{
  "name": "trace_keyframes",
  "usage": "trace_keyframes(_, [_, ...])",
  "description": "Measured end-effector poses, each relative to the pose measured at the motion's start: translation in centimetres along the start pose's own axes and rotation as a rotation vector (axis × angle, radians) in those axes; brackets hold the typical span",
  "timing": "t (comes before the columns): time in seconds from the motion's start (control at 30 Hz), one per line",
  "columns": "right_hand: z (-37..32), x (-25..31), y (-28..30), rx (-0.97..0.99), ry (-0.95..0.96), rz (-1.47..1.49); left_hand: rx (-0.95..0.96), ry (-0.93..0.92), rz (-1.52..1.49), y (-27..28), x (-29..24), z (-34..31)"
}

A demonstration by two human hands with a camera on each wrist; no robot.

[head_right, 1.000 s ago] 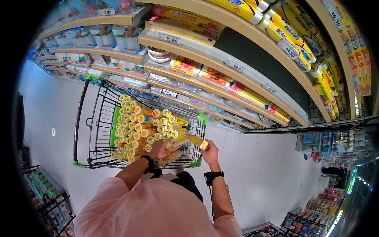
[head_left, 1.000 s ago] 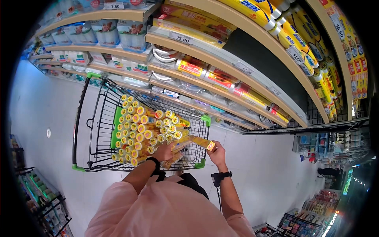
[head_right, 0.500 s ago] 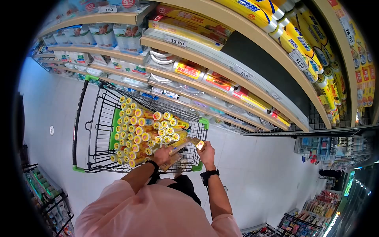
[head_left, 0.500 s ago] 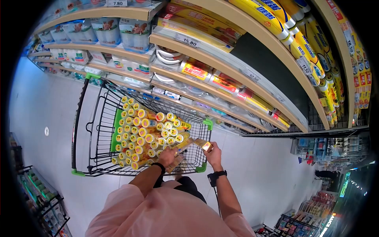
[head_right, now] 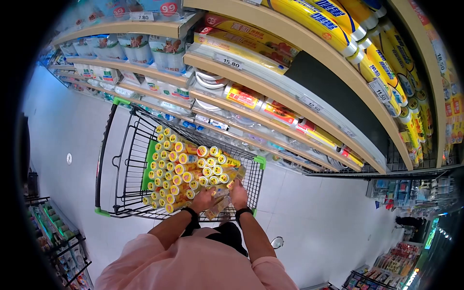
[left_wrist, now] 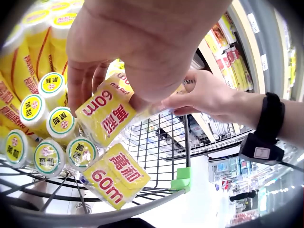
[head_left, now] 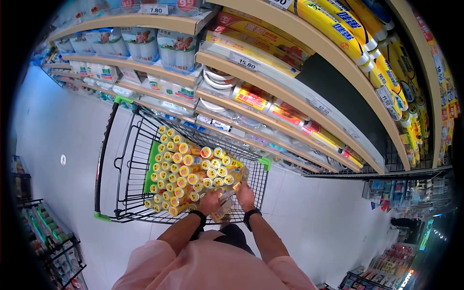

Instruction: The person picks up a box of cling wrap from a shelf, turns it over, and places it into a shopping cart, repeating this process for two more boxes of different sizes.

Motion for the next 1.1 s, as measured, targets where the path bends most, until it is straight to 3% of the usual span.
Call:
trace_keyframes(0.17, [-0.3,-0.6,-1.9,0.042,-0.017,0.178,-0.046,-0.056,-0.076,0.4,1.4,0.1])
trace_keyframes(0.27, [-0.3,-3.4,-4.4,-0.104,0.060,0.380,-0.106,-0.074,-0.115,1.7,0.8,-0.1])
trace_keyframes(0.37, [-0.3,-2.4,-3.0,0.010,-0.015,0.382,-0.175,-0.190,-0.178,2.2,1.9,0.7])
trace_keyframes(0.47, [-0.8,-1.7,-2.6,0.060,-0.190,0.480,-0.176,-0.079,-0.183,5.7,-0.3,-0.1])
trace_keyframes(0.53, [-1.1,-1.5,-2.7,0.087,-0.330,0.568,-0.225,-0.114,-0.218,6.3,-0.4,0.1])
trace_keyframes(0.63, [0.2,-1.1,-2.8,-0.063,-0.237,0.485,-0.401,-0.219,-0.295,6.1,1.4,0.4])
trace_keyframes(0.73, [-0.4,-1.1,-0.9,-0.120,-0.248,0.317,-0.336,-0.001,-0.393,8.2,1.6,-0.4])
trace_keyframes(0.8, [0.0,-4.1,-1.6,-0.183,-0.252,0.502,-0.334,0.038,-0.527,8.1,2.8,-0.5])
trace_keyframes(0.87, [-0.4,-5.4,-0.6,-0.059,-0.432,0.901,-0.329,0.062,-0.542,9.4,2.4,-0.9])
trace_keyframes(1.0, [-2.6,-6.0,2.4,0.077,-0.285,0.493,-0.337,0.084,-0.612,9.6,3.5,-0.9])
trace_keyframes(1.07, [-3.8,-3.2,4.9,0.126,-0.335,0.501,-0.322,0.110,-0.616,9.4,4.2,-0.5])
trace_keyframes(1.1, [-4.3,-3.5,4.3,0.089,-0.224,0.359,-0.317,0.115,-0.629,9.4,4.4,-0.4])
Point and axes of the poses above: each hand's wrist, its own z-axis towards the middle knuckle, its own y-axis out of the back of the hand, x = y × z, the point moved 2 cm from there along z, towards the middle knuckle, and after that the axes turned 10 degrees about -x, right-handed, at the moved point
